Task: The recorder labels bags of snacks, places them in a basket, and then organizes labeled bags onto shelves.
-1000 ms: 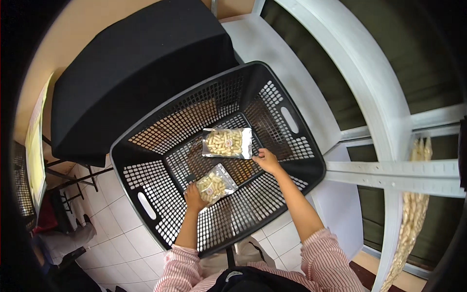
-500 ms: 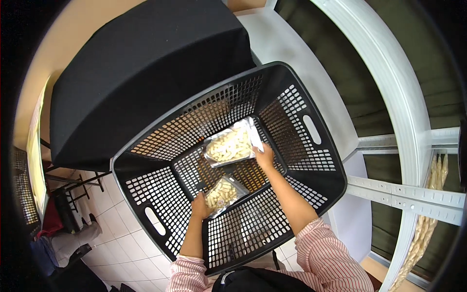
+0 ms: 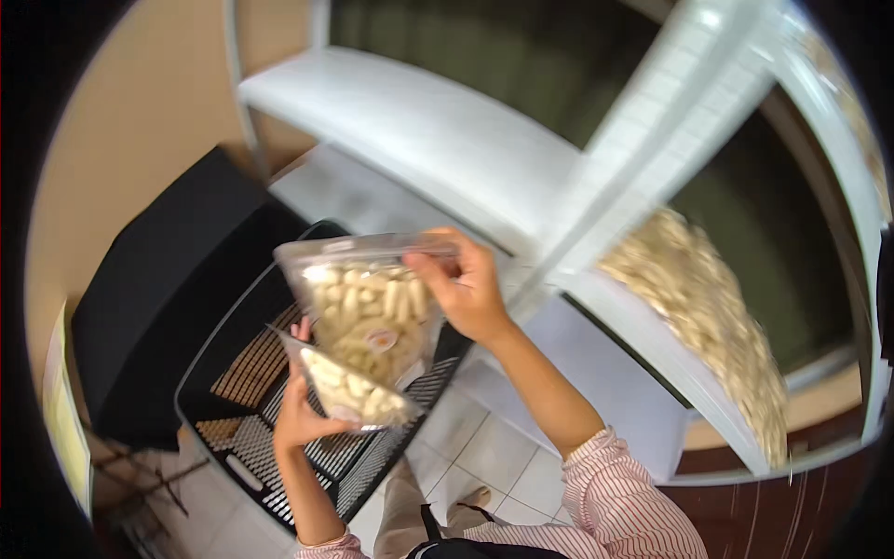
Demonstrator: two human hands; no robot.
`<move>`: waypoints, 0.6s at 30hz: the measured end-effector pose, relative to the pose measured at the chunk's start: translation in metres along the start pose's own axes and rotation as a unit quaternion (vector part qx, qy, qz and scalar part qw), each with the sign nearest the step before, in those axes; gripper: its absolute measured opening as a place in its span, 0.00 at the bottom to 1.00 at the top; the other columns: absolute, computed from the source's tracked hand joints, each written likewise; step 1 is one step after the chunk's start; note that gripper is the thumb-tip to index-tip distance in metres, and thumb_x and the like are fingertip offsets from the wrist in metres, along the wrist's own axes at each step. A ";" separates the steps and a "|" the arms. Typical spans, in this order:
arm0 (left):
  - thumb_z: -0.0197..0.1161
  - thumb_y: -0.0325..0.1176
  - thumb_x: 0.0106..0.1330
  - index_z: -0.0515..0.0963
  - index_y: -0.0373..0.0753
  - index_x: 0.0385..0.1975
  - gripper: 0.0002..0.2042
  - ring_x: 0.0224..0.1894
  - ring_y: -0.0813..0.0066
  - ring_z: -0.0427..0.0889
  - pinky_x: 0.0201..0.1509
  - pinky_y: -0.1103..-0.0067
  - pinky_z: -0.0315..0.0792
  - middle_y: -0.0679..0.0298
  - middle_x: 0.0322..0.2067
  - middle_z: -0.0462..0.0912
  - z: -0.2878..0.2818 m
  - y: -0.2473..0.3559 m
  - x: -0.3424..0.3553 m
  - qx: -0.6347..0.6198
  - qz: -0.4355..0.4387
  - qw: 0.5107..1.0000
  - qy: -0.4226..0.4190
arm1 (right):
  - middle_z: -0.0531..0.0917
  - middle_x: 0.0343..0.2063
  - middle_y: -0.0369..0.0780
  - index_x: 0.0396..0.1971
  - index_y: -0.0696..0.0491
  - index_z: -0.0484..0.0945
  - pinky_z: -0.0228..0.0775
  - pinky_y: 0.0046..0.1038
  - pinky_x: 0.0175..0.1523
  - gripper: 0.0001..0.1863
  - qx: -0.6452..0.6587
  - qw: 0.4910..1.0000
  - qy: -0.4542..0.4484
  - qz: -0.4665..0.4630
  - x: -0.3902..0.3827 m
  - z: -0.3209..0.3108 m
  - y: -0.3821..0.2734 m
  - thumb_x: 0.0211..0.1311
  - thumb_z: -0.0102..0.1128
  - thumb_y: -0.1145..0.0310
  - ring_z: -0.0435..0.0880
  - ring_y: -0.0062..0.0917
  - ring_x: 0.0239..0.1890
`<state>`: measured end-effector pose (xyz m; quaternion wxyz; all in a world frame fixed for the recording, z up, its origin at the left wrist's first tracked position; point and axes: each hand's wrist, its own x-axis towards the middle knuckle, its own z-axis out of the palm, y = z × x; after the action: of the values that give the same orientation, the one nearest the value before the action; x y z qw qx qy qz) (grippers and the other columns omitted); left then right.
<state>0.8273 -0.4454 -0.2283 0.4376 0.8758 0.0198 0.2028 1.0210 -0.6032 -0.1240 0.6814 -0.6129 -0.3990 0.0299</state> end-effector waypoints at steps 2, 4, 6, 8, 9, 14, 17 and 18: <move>0.76 0.40 0.19 0.62 0.29 0.48 0.48 0.54 0.63 0.60 0.56 0.71 0.55 0.51 0.51 0.60 0.014 0.051 0.010 -0.199 -0.079 0.975 -0.052 | 0.76 0.16 0.33 0.26 0.59 0.74 0.53 0.14 0.18 0.08 0.044 0.999 0.013 -0.003 -0.011 -0.033 -0.044 0.49 0.58 0.70 0.61 0.08 0.14; 0.77 0.33 0.19 0.66 0.31 0.42 0.41 0.39 0.76 0.74 0.45 0.79 0.67 0.63 0.37 0.74 0.033 0.094 0.027 -0.246 0.087 0.958 -0.116 | 0.75 0.16 0.31 0.26 0.59 0.74 0.53 0.12 0.18 0.09 -0.062 0.997 0.040 -0.029 -0.027 -0.066 -0.084 0.50 0.58 0.69 0.62 0.07 0.15; 0.77 0.32 0.19 0.66 0.31 0.42 0.40 0.39 0.77 0.74 0.44 0.80 0.68 0.63 0.36 0.75 0.063 0.139 0.035 -0.317 0.056 0.938 -0.127 | 0.74 0.15 0.31 0.26 0.59 0.74 0.53 0.12 0.19 0.09 -0.079 0.991 0.082 -0.073 -0.052 -0.098 -0.122 0.50 0.58 0.68 0.62 0.07 0.15; 0.76 0.30 0.21 0.67 0.30 0.40 0.38 0.38 0.77 0.74 0.44 0.80 0.68 0.62 0.36 0.75 0.096 0.179 0.041 -0.417 0.036 0.900 -0.123 | 0.77 0.23 0.35 0.32 0.59 0.72 0.62 0.16 0.27 0.14 -0.068 0.995 0.069 0.030 -0.084 -0.137 -0.158 0.50 0.58 0.65 0.70 0.11 0.24; 0.76 0.30 0.21 0.67 0.30 0.40 0.38 0.38 0.77 0.74 0.44 0.80 0.68 0.62 0.36 0.75 0.108 0.198 0.043 -0.423 0.061 0.894 -0.134 | 0.77 0.23 0.35 0.32 0.59 0.72 0.62 0.16 0.27 0.14 -0.087 0.993 0.081 0.013 -0.099 -0.148 -0.175 0.50 0.58 0.65 0.70 0.11 0.24; 0.75 0.33 0.23 0.59 0.29 0.47 0.44 0.42 0.72 0.71 0.45 0.77 0.67 0.59 0.41 0.70 0.152 0.290 0.058 -0.541 0.138 0.819 -0.135 | 0.68 0.46 0.44 0.50 0.59 0.58 0.59 0.26 0.51 0.35 -0.219 0.974 0.013 -0.064 -0.172 -0.212 -0.259 0.42 0.65 0.63 0.67 0.26 0.50; 0.74 0.35 0.25 0.58 0.29 0.48 0.44 0.42 0.71 0.71 0.46 0.76 0.67 0.60 0.41 0.69 0.165 0.354 0.077 -0.531 0.179 0.808 -0.185 | 0.70 0.45 0.44 0.50 0.61 0.57 0.59 0.26 0.52 0.40 -0.356 0.924 0.063 -0.127 -0.194 -0.238 -0.302 0.36 0.69 0.66 0.68 0.26 0.49; 0.74 0.34 0.26 0.58 0.30 0.48 0.44 0.43 0.71 0.71 0.46 0.76 0.67 0.60 0.41 0.70 0.167 0.377 0.083 -0.527 0.189 0.805 -0.199 | 0.71 0.44 0.43 0.50 0.61 0.57 0.61 0.25 0.50 0.39 -0.351 0.924 0.088 -0.121 -0.199 -0.250 -0.320 0.36 0.69 0.67 0.70 0.26 0.47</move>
<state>0.9118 -0.7867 0.0025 0.7789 0.5184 -0.3432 0.0822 0.8877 -0.9906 0.0671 0.4534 -0.7599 -0.3937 -0.2489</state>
